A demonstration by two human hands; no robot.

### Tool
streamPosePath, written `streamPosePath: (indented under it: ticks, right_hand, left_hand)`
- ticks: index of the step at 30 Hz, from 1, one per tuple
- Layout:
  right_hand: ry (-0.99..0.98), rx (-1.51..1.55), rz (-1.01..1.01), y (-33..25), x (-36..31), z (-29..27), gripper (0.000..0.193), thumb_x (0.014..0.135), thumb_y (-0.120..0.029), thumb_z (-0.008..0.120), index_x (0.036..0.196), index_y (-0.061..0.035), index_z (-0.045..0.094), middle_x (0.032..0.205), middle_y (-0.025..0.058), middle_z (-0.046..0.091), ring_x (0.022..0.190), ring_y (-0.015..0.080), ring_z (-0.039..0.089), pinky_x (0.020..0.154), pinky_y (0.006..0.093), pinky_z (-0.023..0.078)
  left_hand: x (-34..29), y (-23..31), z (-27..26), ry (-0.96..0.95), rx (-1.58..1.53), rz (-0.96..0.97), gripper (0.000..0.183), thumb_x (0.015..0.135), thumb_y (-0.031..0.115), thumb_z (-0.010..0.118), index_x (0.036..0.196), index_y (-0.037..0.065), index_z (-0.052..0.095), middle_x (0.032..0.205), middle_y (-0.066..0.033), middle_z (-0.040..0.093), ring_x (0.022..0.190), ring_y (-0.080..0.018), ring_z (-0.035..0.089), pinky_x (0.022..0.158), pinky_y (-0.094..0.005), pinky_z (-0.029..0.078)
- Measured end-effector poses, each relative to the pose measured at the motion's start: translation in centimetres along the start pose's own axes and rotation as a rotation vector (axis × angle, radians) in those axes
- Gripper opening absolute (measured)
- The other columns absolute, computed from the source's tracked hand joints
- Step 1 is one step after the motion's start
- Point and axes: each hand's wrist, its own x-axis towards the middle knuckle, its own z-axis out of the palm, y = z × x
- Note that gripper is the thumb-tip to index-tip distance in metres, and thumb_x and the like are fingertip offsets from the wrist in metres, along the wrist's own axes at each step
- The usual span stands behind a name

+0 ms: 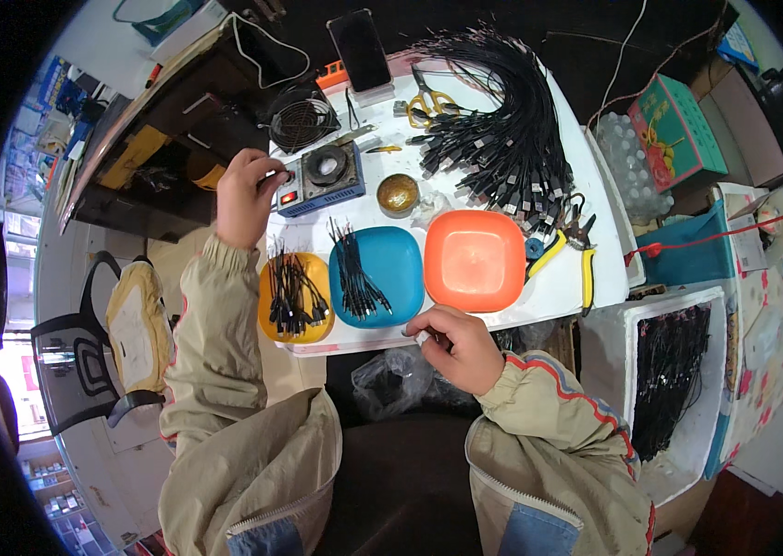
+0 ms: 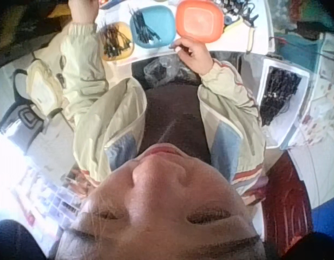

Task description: The person assembles small electronic components by hand, inserting wires into connectors and organizing them into trays. They repeatedly pick up wires, align them, and place them into colored trays on the table.

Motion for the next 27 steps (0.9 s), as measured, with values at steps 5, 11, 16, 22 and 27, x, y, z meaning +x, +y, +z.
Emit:
streamPosePath:
  ticks: [5, 11, 16, 22, 27]
  right_hand:
    - [-0.044, -0.016, -0.051, -1.7, -0.8, 1.5, 0.02, 0.08, 0.003, 0.055, 0.098, -0.0018, 0.062, 0.083, 0.0046, 0.058, 0.063, 0.0088, 0.049, 0.059, 0.0221, 0.041]
    - [-0.103, -0.048, -0.185, -5.5, -0.9, 3.2, 0.027, 0.085, -0.009, 0.058, 0.111, -0.0023, 0.058, 0.098, 0.0067, 0.06, 0.081, 0.013, 0.056, 0.069, 0.025, 0.044]
    - [-0.101, -0.061, -0.524, -8.5, -1.2, 6.6, 0.041, 0.09, -0.014, 0.054, 0.126, 0.0017, 0.043, 0.126, 0.0191, 0.046, 0.115, 0.03, 0.048, 0.091, 0.0418, 0.04]
    - [-0.127, 0.094, -0.27, -10.6, -6.4, 4.4, 0.026, 0.099, -0.024, 0.043, 0.115, -0.0034, 0.04, 0.077, 0.009, 0.054, 0.063, 0.0163, 0.056, 0.06, 0.0299, 0.046]
    - [0.389, 0.23, -0.297, -14.9, -15.2, -5.5, 0.03, 0.098, -0.035, 0.042, 0.103, -0.0059, 0.047, 0.074, 0.0004, 0.049, 0.061, 0.0078, 0.045, 0.052, 0.0221, 0.035]
  left_hand:
    - [-5.2, 5.9, -6.7, 0.147, -0.158, -0.062, 0.009, 0.079, -0.003, 0.067, 0.087, -0.003, 0.064, 0.082, -0.0127, 0.06, 0.068, -0.0234, 0.059, 0.061, -0.0285, 0.046]
    - [-9.6, 12.0, -11.7, 0.203, -0.466, -0.149, 0.008, 0.081, -0.005, 0.064, 0.089, -0.004, 0.062, 0.082, -0.0083, 0.061, 0.072, -0.0128, 0.056, 0.065, -0.0231, 0.044]
    - [-12.2, 18.3, -11.7, 0.022, -1.113, -0.266, 0.01, 0.089, -0.001, 0.058, 0.099, -0.004, 0.058, 0.093, -0.0064, 0.058, 0.067, -0.0067, 0.05, 0.059, -0.0197, 0.039]
    - [-12.5, 24.3, -7.4, -0.104, -1.539, 0.088, 0.029, 0.094, 0.008, 0.054, 0.121, -0.002, 0.05, 0.12, -0.0127, 0.055, 0.086, -0.0135, 0.053, 0.073, -0.0251, 0.043]
    - [-13.6, 23.0, -4.5, -0.215, -1.25, -0.099, 0.047, 0.092, 0.013, 0.057, 0.134, -0.002, 0.04, 0.133, -0.0165, 0.047, 0.121, -0.0232, 0.049, 0.096, -0.0354, 0.042]
